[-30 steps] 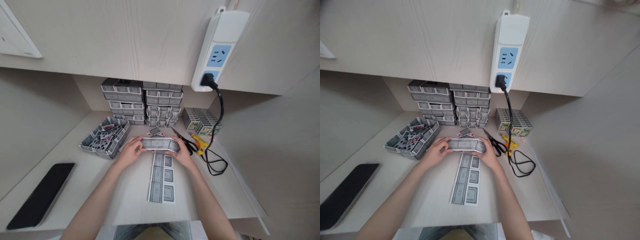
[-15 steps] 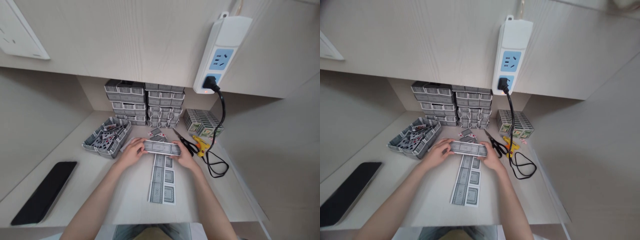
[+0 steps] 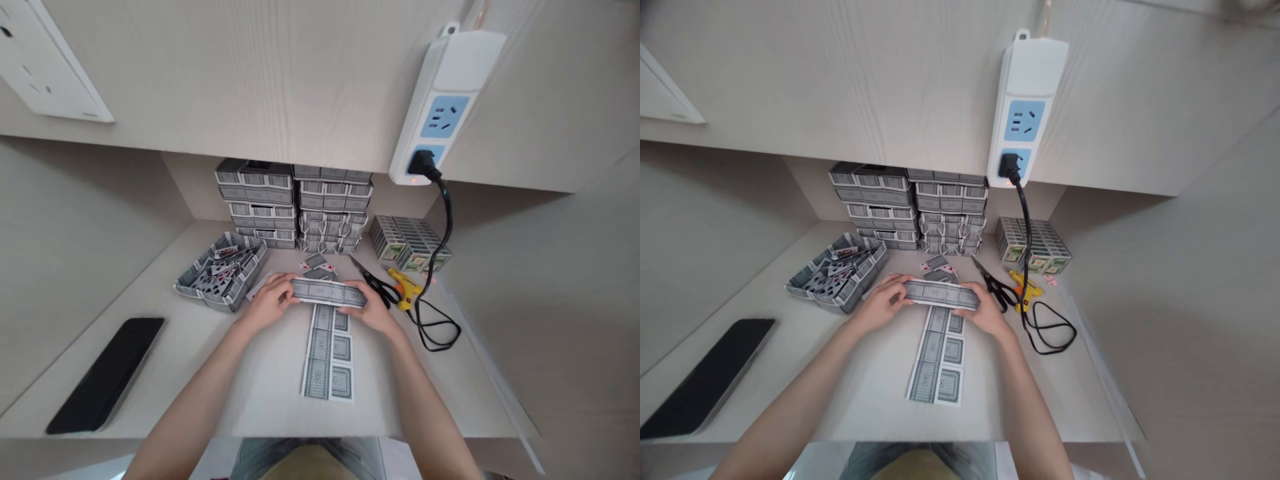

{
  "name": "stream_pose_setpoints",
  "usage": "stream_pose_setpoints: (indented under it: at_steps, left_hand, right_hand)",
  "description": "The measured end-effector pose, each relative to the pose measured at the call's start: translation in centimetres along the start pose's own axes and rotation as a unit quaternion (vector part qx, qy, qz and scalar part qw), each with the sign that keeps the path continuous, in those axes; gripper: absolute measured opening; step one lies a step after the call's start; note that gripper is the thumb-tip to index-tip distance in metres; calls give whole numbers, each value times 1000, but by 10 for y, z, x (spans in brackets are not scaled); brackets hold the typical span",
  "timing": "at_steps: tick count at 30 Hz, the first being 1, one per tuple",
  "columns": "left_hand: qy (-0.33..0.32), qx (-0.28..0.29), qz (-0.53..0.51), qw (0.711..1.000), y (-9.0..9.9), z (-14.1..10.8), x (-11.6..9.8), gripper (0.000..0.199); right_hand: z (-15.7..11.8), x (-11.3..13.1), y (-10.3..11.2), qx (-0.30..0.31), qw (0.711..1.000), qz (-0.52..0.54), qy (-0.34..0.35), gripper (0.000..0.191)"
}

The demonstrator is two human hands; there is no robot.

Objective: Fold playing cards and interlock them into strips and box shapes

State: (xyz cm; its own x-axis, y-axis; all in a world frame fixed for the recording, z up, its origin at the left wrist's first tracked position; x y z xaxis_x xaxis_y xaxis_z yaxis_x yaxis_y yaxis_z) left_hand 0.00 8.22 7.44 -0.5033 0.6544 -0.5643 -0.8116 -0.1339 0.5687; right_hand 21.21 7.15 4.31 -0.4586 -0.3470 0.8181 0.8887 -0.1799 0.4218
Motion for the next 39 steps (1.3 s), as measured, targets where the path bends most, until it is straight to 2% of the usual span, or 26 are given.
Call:
stream_pose_setpoints:
  at_steps: [19,32,39]
  left_hand:
    - [-9,17,-4,1000,-7,-2,-13,16]
    - [-19,27,-11,999,-12,-4,-19,16]
    - [-8,30,-2,1000,-15,-6,-17,16]
  right_hand:
    - [-5,-4,-11,33,998,26,-45,56]
    - [-8,-2,-18,32,998,34,-30,57]
    - [-5,-4,-16,23,1000,-5,-8,55]
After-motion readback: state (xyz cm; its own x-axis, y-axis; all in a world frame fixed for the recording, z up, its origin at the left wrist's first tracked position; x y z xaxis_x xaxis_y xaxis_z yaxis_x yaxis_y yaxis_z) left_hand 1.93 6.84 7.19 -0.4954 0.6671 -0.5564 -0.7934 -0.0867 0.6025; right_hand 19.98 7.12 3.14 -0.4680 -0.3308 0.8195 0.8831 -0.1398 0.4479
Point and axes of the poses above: each hand's wrist, its own z-axis towards the middle knuckle, its own y-axis out of the back of the hand, x = y × z, the point moved 9 cm from there along z, towards the middle knuckle, and after that the axes turned 14 degrees about -x, right-handed, at the moved point
